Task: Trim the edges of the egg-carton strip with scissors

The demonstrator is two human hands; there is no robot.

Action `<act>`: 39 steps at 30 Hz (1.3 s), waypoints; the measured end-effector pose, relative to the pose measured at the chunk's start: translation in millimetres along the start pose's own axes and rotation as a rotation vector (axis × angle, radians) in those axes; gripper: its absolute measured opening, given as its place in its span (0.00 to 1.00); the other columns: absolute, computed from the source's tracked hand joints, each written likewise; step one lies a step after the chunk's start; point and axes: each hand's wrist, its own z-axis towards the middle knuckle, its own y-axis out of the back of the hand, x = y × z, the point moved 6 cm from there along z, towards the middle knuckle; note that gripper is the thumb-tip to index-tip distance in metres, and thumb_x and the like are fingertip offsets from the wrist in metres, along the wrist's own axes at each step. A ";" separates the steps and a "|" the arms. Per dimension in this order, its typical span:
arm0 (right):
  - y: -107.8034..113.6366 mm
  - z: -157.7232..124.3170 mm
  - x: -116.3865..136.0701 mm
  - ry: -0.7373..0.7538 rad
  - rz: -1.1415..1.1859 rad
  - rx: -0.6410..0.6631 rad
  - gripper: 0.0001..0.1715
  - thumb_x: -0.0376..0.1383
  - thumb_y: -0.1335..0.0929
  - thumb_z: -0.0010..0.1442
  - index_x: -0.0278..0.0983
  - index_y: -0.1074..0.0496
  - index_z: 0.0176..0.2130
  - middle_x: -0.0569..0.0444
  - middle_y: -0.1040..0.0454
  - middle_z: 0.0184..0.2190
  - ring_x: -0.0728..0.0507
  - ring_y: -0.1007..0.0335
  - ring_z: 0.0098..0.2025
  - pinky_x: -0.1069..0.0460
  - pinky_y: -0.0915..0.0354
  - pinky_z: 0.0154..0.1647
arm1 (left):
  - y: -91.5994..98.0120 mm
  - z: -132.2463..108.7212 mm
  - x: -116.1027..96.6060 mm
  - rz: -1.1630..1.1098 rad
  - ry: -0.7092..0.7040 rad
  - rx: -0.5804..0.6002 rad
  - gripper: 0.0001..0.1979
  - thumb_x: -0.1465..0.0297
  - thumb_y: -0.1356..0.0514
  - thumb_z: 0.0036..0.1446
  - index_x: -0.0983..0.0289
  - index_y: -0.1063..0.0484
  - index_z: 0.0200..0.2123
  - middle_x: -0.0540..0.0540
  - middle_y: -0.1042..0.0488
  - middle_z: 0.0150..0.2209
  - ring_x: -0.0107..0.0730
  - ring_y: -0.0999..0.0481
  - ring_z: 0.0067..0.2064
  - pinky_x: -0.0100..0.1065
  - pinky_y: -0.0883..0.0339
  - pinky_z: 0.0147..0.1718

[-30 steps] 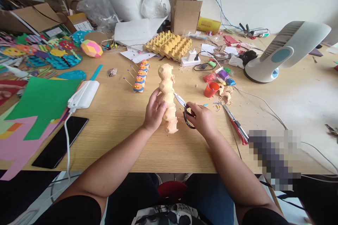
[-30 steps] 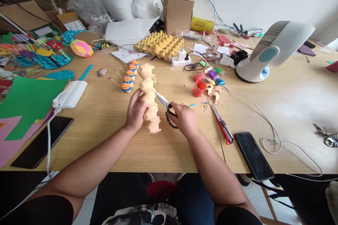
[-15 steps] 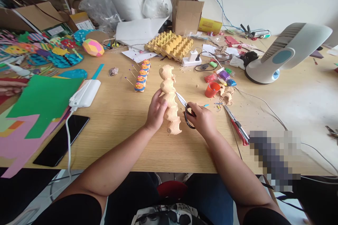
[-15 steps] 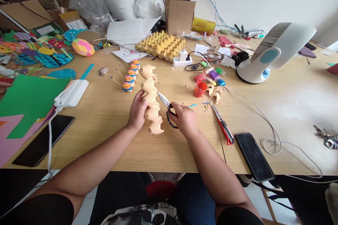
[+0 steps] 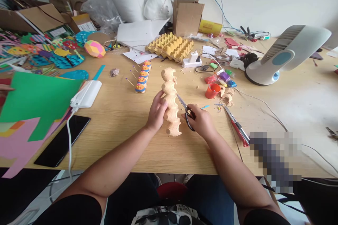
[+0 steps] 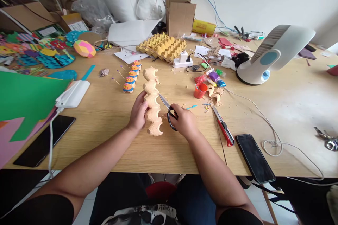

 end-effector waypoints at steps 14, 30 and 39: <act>0.9 -2.1 4.8 0.011 0.055 -0.009 0.20 0.55 0.31 0.70 0.42 0.24 0.47 0.55 0.23 0.28 0.44 0.30 0.28 0.51 0.43 0.32 | -4.0 -0.1 -8.3 0.025 -0.007 -0.026 0.27 0.48 0.34 0.65 0.51 0.22 0.63 0.60 0.19 0.61 0.63 0.22 0.64 0.58 0.30 0.62; -2.6 -2.2 3.8 -0.050 0.047 -0.032 0.19 0.53 0.30 0.69 0.43 0.24 0.47 0.57 0.24 0.27 0.44 0.33 0.27 0.52 0.44 0.30 | -7.1 -1.8 -10.5 0.038 0.012 -0.013 0.29 0.45 0.35 0.65 0.51 0.24 0.64 0.59 0.19 0.61 0.60 0.19 0.59 0.56 0.26 0.55; -1.9 -0.7 1.4 -0.034 -0.010 -0.042 0.20 0.55 0.30 0.70 0.43 0.22 0.47 0.56 0.23 0.28 0.44 0.31 0.28 0.51 0.45 0.32 | -5.3 -2.6 -4.6 -0.006 0.024 -0.011 0.29 0.47 0.34 0.66 0.51 0.26 0.65 0.55 0.19 0.61 0.50 0.21 0.59 0.49 0.27 0.59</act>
